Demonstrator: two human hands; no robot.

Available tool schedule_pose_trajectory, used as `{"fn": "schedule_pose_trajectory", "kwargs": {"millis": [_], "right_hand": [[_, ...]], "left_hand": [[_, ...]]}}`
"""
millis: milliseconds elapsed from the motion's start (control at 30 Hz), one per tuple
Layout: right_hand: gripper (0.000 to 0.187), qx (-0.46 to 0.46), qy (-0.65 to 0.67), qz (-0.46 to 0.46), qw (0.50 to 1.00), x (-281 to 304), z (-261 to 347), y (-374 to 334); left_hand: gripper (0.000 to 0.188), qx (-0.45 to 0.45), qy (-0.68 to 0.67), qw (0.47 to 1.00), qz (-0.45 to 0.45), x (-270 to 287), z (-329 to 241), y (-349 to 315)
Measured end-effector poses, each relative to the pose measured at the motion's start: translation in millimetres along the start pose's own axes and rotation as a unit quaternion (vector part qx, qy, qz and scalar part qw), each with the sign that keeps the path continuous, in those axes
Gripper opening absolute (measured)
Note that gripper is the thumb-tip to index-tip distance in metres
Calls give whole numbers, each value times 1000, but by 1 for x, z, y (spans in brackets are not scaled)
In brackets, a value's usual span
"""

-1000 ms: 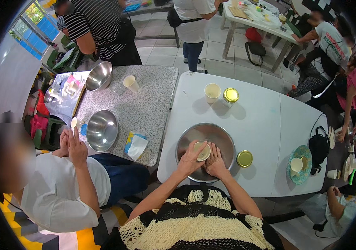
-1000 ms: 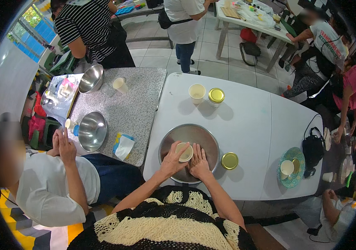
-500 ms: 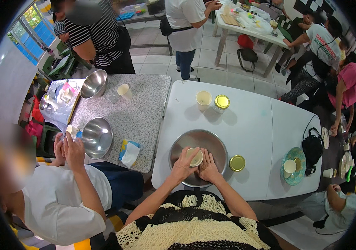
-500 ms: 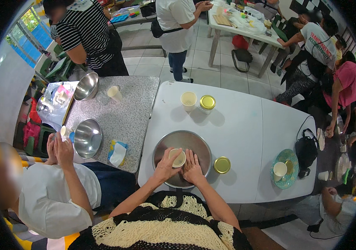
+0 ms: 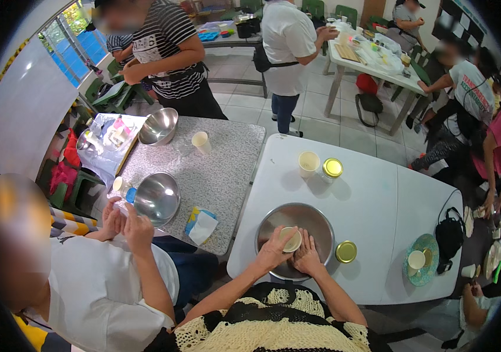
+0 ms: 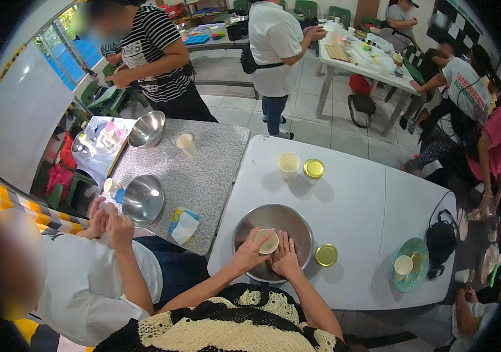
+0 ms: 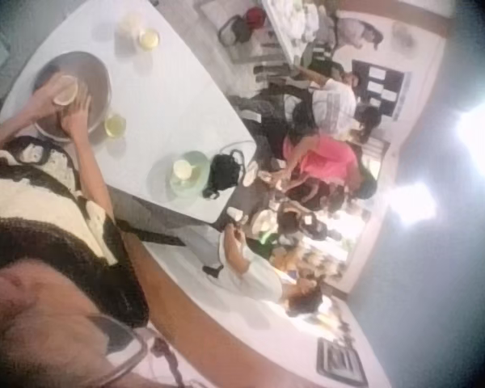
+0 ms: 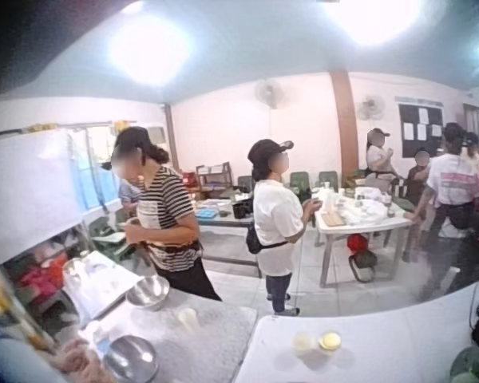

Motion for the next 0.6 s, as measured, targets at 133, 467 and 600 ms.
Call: {"fn": "schedule_pose_trajectory", "kwargs": {"millis": [133, 467, 600], "right_hand": [[77, -1, -9, 42, 999, -5, 0, 1], [76, -12, 12, 6, 1000, -4, 14, -17], [77, -10, -7, -9, 1000, 0, 21, -25]], "left_hand": [[81, -8, 10, 1000, -5, 0, -1, -1], [82, 25, -9, 999, 28, -2, -3, -18], [82, 17, 10, 999, 34, -5, -4, -24]]}}
Point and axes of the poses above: each hand's wrist, its own y-axis towards the middle knuckle, its own x-axis out of the back of the hand, z = x × y, the point moved 9 cm from there along y, towards the middle knuckle, and after that the axes turned 9 degrees about -y, right-handed, at the moved point
